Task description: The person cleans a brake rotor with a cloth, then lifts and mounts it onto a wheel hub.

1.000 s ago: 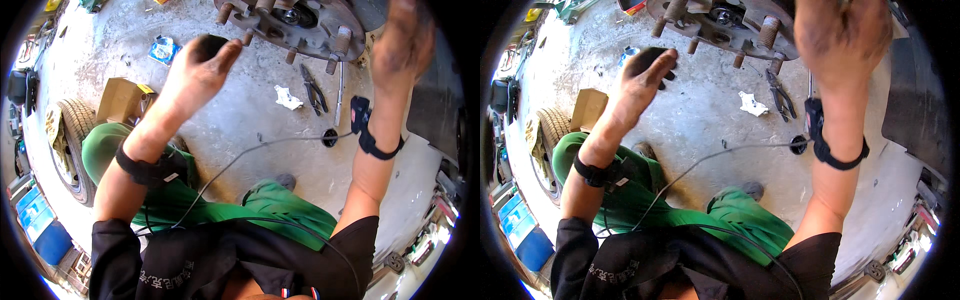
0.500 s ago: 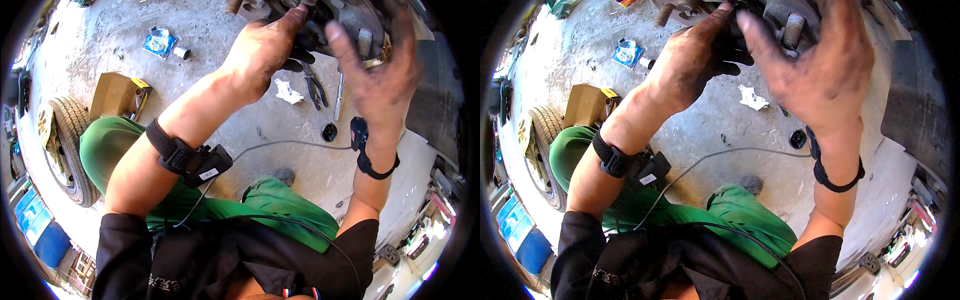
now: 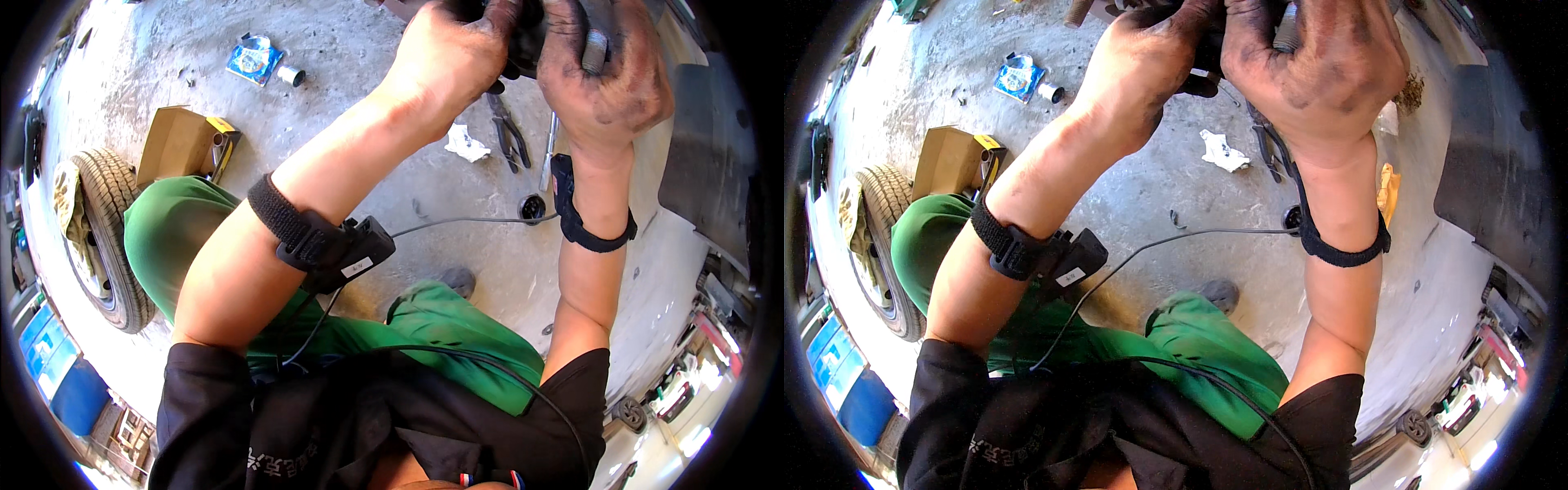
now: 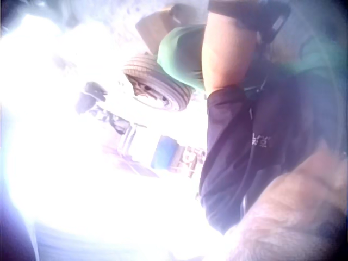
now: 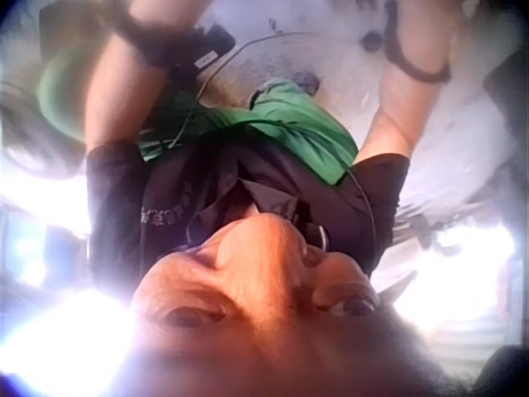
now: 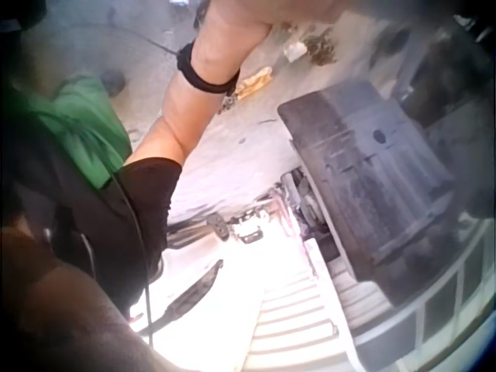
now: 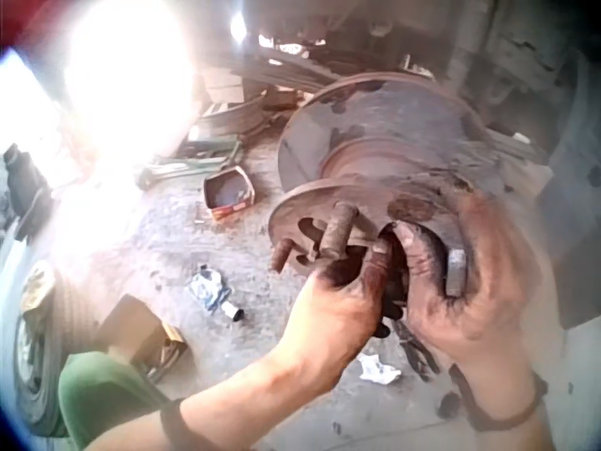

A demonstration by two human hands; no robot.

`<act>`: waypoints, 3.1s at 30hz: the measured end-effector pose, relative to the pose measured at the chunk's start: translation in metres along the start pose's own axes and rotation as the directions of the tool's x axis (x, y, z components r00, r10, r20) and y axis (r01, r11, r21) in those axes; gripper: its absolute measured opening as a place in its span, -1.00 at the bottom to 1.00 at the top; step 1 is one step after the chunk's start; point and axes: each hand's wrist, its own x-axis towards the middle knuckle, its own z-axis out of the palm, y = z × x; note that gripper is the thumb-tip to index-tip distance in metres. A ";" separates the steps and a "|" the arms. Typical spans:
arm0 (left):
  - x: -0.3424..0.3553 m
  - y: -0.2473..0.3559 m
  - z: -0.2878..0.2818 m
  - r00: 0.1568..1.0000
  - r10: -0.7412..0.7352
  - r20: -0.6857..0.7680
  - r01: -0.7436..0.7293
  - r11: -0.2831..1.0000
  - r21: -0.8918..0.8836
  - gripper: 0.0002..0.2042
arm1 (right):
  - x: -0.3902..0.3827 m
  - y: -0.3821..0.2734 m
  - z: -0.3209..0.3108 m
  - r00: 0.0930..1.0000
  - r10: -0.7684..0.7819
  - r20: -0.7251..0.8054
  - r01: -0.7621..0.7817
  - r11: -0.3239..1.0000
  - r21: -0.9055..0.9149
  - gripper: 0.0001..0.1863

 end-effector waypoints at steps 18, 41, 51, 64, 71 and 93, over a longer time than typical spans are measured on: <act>0.001 0.035 0.018 0.977 -0.114 -0.183 0.115 0.993 -0.006 -0.73 | 0.003 -0.003 0.002 0.970 0.201 -0.135 -0.194 0.979 0.066 -0.62; 0.004 0.046 0.016 0.953 -0.281 -0.112 0.256 0.947 -0.194 -0.63 | 0.003 -0.005 -0.004 0.964 0.246 -0.103 -0.236 0.967 0.094 -0.65; 0.003 0.049 0.006 0.940 -0.320 -0.121 0.335 0.934 0.127 -0.56 | 0.001 -0.008 0.001 0.960 0.263 -0.101 -0.252 0.962 0.109 -0.67; -0.005 0.041 -0.006 0.965 -0.221 -0.141 0.243 0.956 0.165 -0.64 | 0.010 -0.004 0.000 0.984 0.034 -0.172 -0.027 0.999 0.042 -0.69; -0.033 0.042 -0.065 0.940 0.086 -0.329 0.227 0.561 0.796 -0.47 | 0.000 -0.012 0.005 0.969 0.225 -0.098 -0.228 0.973 -0.019 -0.67; 0.006 -0.016 -0.028 0.934 -0.034 -0.355 -0.070 0.958 -0.278 -0.50 | 0.011 -0.015 0.000 0.987 0.159 0.008 -0.159 0.986 0.047 -0.57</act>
